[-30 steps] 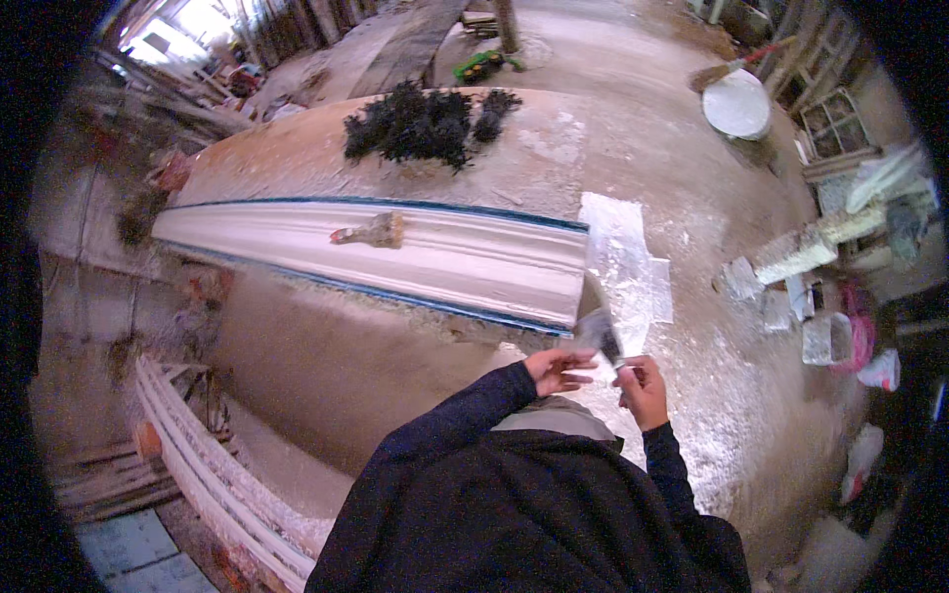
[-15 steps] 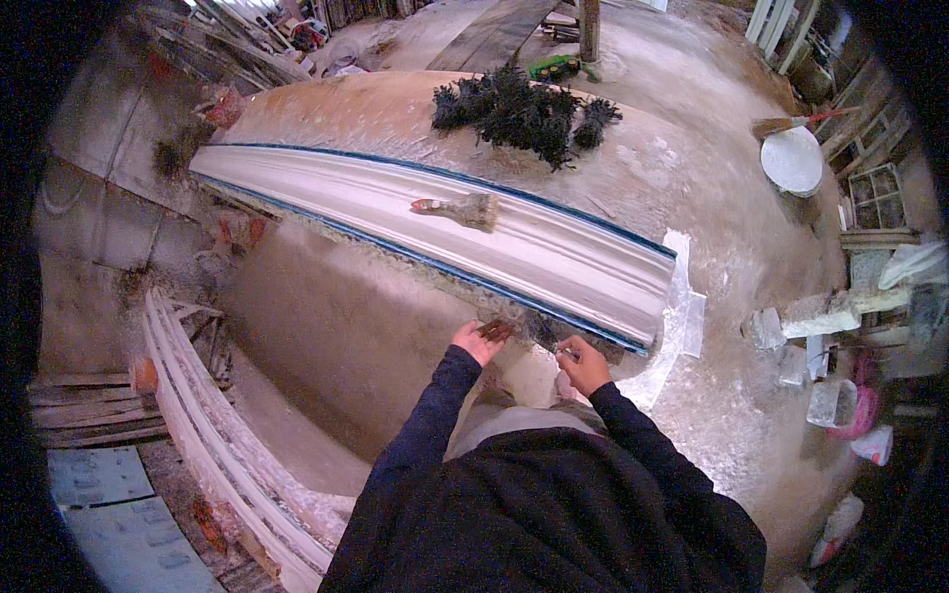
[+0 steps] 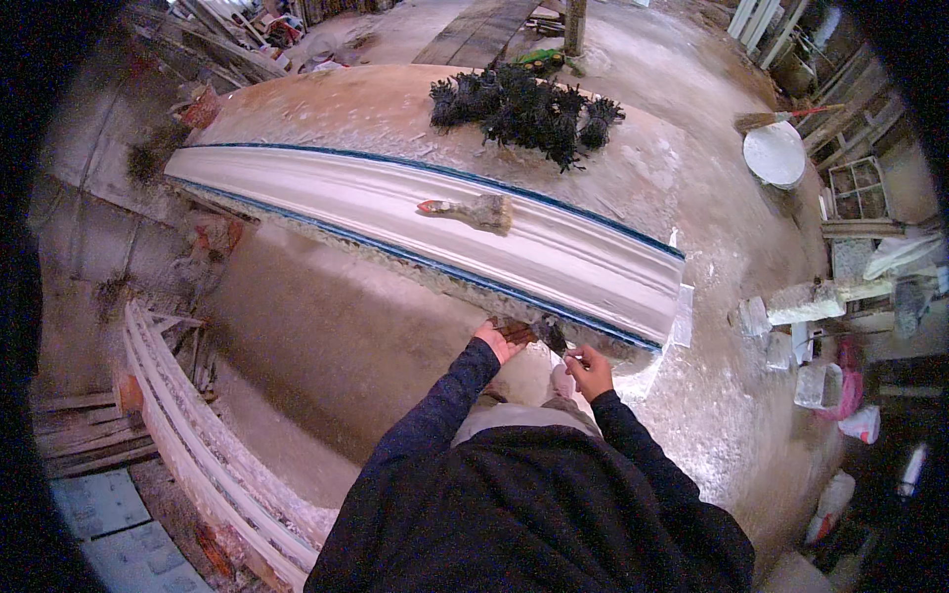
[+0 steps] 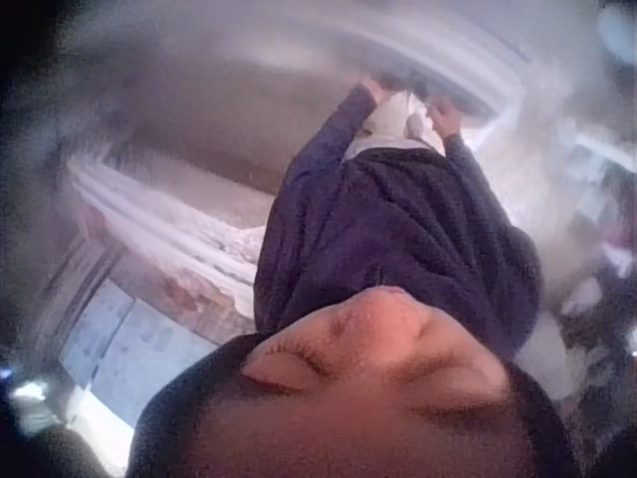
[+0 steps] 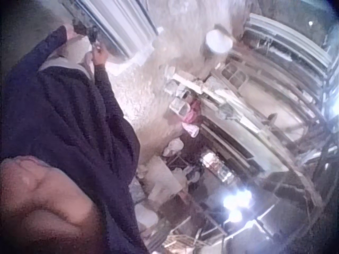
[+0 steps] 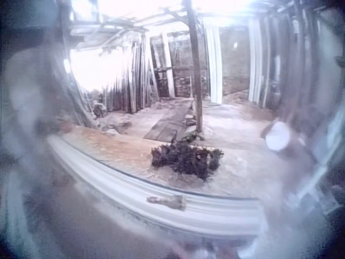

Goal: The person scrapes hardened residue from a long white profile using a metal scraper. They repeatedly scrape along the length of the profile, removing chunks of material and occasionally wiping the surface with their hand.

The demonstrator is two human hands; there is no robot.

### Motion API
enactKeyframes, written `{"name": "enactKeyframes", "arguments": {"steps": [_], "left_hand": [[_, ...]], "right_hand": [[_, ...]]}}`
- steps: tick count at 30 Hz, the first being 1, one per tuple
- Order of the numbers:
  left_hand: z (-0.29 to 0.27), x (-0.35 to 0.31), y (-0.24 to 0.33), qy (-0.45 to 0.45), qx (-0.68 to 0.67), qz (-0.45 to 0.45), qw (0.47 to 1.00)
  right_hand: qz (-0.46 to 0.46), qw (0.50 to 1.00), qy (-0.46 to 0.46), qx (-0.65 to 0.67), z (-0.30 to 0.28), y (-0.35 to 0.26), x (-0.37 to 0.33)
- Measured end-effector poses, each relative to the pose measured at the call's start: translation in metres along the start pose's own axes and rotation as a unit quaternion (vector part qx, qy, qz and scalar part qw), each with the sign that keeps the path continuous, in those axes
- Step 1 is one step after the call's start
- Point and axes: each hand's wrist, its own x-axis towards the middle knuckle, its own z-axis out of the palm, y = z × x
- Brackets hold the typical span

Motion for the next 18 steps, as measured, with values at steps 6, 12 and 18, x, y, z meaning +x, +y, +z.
{"name": "enactKeyframes", "arguments": {"steps": [6,12,18], "left_hand": [[-0.007,0.005,0.01,-0.025,0.044,-0.006,0.999],[0.004,-0.002,0.007,0.019,0.009,-0.011,1.0],[-0.024,0.02,0.015,-0.007,0.04,0.002,0.999]], "right_hand": [[0.023,0.998,-0.004,-0.052,-0.012,-0.018,-0.01],[0.019,0.995,0.045,-0.09,0.028,-0.032,0.026],[0.023,0.997,0.002,-0.067,0.022,-0.032,0.02]]}}
